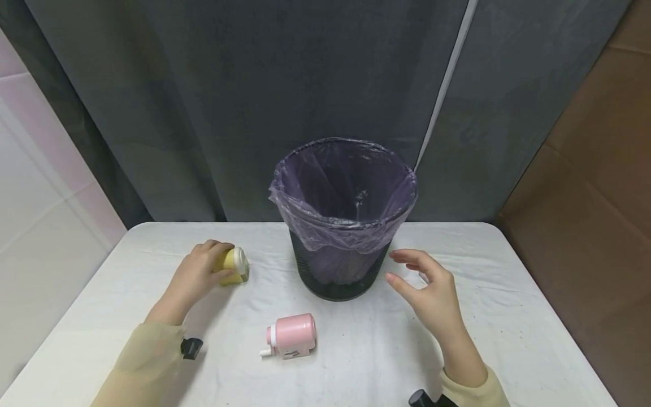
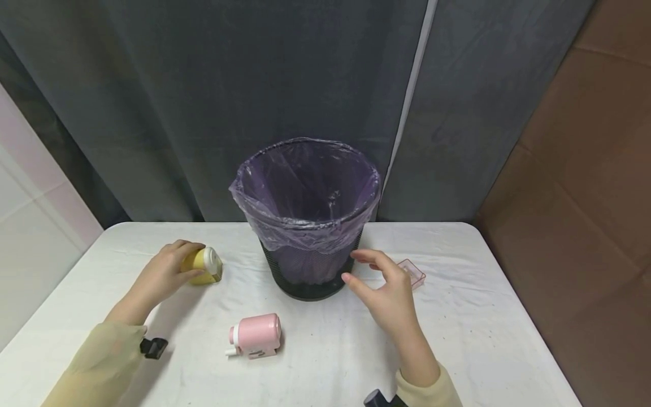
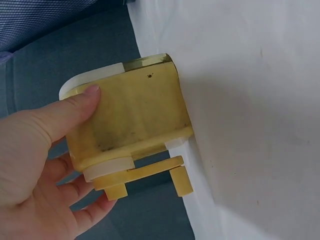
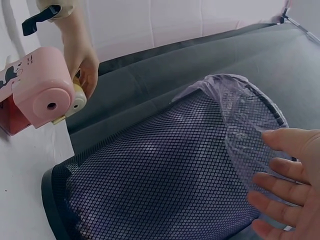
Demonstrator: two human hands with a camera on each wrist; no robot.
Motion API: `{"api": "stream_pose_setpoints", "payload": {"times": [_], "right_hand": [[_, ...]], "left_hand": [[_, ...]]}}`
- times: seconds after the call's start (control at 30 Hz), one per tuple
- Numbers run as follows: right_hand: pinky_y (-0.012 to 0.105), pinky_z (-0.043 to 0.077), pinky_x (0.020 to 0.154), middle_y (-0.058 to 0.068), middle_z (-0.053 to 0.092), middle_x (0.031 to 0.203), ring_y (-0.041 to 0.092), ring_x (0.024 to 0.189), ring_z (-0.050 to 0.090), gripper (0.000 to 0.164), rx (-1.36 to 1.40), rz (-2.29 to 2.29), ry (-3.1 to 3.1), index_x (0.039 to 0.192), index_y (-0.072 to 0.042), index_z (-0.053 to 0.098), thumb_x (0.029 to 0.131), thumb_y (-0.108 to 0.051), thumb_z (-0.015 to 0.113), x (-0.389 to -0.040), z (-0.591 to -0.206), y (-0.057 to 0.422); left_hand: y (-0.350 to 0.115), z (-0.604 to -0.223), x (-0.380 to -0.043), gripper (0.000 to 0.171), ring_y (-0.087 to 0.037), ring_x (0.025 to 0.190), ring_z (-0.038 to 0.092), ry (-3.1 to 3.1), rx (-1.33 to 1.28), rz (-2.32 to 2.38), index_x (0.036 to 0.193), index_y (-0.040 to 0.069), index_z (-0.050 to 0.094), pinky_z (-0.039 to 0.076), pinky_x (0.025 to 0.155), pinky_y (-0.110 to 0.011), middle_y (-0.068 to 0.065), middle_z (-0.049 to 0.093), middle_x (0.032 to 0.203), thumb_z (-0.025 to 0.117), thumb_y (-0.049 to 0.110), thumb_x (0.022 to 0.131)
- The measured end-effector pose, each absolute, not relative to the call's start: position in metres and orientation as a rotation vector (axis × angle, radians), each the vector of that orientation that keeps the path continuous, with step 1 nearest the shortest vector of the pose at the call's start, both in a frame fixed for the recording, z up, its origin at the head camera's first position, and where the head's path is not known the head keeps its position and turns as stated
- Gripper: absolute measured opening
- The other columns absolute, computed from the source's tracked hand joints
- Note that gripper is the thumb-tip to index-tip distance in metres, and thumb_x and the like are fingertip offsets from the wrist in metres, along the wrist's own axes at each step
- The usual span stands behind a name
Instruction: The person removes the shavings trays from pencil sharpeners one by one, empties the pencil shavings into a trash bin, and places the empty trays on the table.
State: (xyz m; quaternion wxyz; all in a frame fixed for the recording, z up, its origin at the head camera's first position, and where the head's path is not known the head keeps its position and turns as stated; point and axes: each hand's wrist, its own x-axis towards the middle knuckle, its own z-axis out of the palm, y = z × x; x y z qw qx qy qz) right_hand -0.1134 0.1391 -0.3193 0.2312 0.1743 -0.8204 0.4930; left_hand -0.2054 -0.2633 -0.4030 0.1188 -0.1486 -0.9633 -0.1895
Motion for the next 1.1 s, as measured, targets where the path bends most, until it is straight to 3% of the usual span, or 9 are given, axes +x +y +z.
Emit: {"api": "stream_pose_setpoints", "payload": {"times": [0.17,0.47,1.1], "right_hand": [[0.032,0.041,0.084,0.01,0.064,0.101,0.023,0.096,0.055,0.03,0.499,1.346,-2.24,0.102,0.002,0.061,0.074,0.001,0.071,-0.113,-0.321,0.139],[0.027,0.041,0.086,-0.001,0.064,0.103,0.015,0.098,0.054,0.036,0.551,1.351,-2.198,0.106,-0.009,0.063,0.072,-0.008,0.075,-0.126,-0.344,0.148],[0.027,0.039,0.087,-0.001,0.063,0.105,0.017,0.098,0.054,0.044,0.673,1.344,-2.133,0.109,-0.011,0.063,0.068,-0.007,0.078,-0.117,-0.342,0.145]], "left_hand": [[-0.263,-0.404,-0.202,0.048,-0.035,0.096,0.047,-2.799,-0.461,-0.617,0.116,0.002,0.054,0.038,0.079,-0.052,-0.017,0.053,0.109,0.073,0.017,0.074],[-0.257,-0.398,-0.192,0.051,-0.033,0.094,0.049,-2.7,-0.547,-0.616,0.117,0.002,0.054,0.04,0.078,-0.05,-0.015,0.055,0.106,0.074,0.02,0.074],[-0.227,-0.367,-0.172,0.056,-0.024,0.091,0.05,-2.565,-0.686,-0.621,0.119,0.001,0.056,0.043,0.072,-0.041,-0.009,0.056,0.105,0.076,0.02,0.071]]}}
